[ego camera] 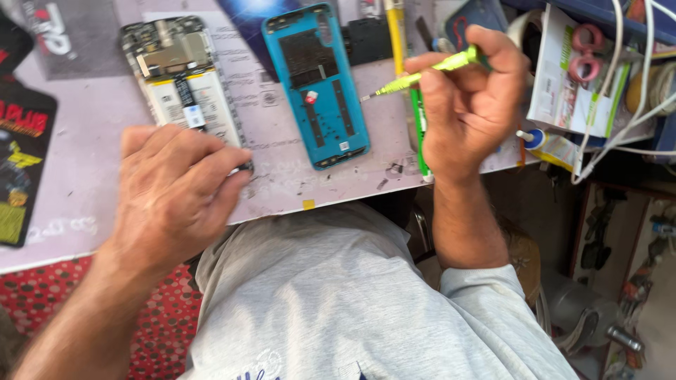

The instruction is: The person cleans and handles internal mobile phone components, including the battery and small electronic modules, using a toothbrush and tweezers before fitting parts together by hand.

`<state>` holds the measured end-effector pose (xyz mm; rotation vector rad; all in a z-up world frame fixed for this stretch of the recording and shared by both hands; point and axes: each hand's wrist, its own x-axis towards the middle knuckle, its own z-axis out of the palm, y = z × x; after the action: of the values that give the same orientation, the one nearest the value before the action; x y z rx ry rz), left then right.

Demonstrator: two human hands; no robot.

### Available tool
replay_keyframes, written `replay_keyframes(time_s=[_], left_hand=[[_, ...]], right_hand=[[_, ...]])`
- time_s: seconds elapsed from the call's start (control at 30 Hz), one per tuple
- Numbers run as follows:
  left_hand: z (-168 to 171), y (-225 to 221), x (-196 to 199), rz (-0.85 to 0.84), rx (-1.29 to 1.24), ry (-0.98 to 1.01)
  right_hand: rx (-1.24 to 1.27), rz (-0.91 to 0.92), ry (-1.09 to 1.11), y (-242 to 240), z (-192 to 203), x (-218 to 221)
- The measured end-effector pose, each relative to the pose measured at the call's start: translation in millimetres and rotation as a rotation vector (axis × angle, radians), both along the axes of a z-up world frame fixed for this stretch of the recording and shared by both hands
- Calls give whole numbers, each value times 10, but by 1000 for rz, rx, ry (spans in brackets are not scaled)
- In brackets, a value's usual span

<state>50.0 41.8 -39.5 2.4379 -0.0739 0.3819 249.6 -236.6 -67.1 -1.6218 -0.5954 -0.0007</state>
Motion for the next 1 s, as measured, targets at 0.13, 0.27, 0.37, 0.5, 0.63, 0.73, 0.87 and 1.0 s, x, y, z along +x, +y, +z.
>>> replay_keyframes(time_s=[0.13,0.27,0.37,0.5,0.63,0.73,0.87,1.0], left_hand=[[-2,-226,140,91,-116,-117],[29,-414,298,200,-247,-149],[62,-455,335,238,-262,-151],[68,-444,334,239,-242,-154],[54,-447,336,250,-236,-147],[22,-433,337,236,-241,-179],[-19,-420,331,226,-211,-202],[-40,-377,306,213,-134,-272]], right_hand=[[155,60,59,138,139,-188],[267,112,71,356,210,-357],[320,122,75,476,245,-413],[342,132,79,548,241,-439],[326,139,72,550,237,-450],[321,126,51,568,211,-462],[322,125,56,563,205,-470],[315,153,50,535,239,-461]])
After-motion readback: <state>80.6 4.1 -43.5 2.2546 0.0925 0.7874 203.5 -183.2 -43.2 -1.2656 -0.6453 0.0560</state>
